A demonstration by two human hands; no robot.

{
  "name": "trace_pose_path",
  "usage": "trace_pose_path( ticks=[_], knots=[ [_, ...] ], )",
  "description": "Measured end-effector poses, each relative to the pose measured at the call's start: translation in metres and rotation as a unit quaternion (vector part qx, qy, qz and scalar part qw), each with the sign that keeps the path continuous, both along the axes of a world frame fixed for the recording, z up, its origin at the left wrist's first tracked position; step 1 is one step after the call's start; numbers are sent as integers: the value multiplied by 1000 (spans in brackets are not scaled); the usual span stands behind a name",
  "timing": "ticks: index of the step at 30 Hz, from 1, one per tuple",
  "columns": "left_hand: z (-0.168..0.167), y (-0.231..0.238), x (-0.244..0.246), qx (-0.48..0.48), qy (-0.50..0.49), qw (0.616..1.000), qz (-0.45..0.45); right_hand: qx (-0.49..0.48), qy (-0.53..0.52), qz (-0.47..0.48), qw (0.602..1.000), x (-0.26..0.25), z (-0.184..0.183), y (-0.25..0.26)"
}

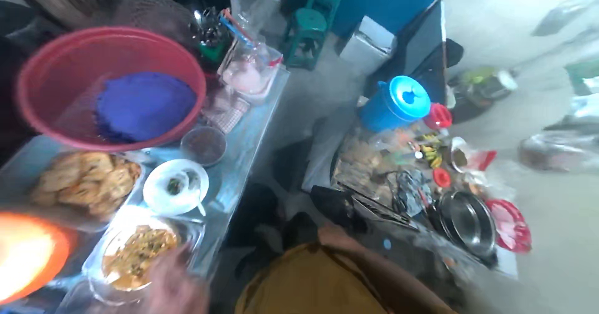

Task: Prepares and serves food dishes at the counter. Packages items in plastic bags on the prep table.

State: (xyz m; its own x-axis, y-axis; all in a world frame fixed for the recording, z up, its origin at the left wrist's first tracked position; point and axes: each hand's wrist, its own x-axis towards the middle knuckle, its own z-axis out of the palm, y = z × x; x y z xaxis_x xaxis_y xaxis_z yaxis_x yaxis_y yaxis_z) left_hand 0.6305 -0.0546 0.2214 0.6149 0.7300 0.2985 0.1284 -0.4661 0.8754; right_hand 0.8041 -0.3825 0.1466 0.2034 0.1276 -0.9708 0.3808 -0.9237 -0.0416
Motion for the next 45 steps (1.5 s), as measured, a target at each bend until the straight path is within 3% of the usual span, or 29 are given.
trace_pose_path(
  ticks=[3, 6, 10, 14, 18, 20, 23, 25, 26, 29, 33, 37, 45],
  knots=[
    [-5, 6, 134, -13, 194, 971, -138, -14, -57, 56, 997, 11, -4, 18],
    [-42, 41, 231, 28, 401, 913, -76, 40, -83, 63, 994, 31, -9, 29],
    [-80, 77, 285, 43, 536, 843, -5, 181, -136, -62, 972, 73, -10, 44],
    [-90, 80, 295, 45, 539, 841, 28, 277, -116, -91, 950, 128, -18, 71],
    [-73, 61, 295, -29, 493, 865, 88, 342, -106, -9, 934, 191, -24, 111],
    [-56, 39, 278, -64, 414, 899, 131, 382, -143, 30, 913, 217, -20, 144],
    [-50, -5, 242, -188, 186, 951, 158, 463, -189, 129, 856, 250, -6, 217],
    [-59, -36, 224, -282, 76, 943, 158, 510, -175, 231, 810, 263, 1, 273],
    [-66, -48, 217, -307, 67, 937, 150, 531, -173, 284, 779, 266, -3, 299],
    [-88, -67, 205, -327, 134, 930, 102, 530, -134, 395, 738, 264, -26, 354],
    [-91, -64, 215, -273, 277, 919, 62, 456, -111, 436, 768, 257, -16, 377],
    [-93, -59, 227, -221, 353, 908, 53, 424, -164, 418, 787, 249, 0, 384],
    [-97, -50, 232, -209, 375, 902, 48, 357, -99, 428, 824, 227, -10, 386]
  ],
)
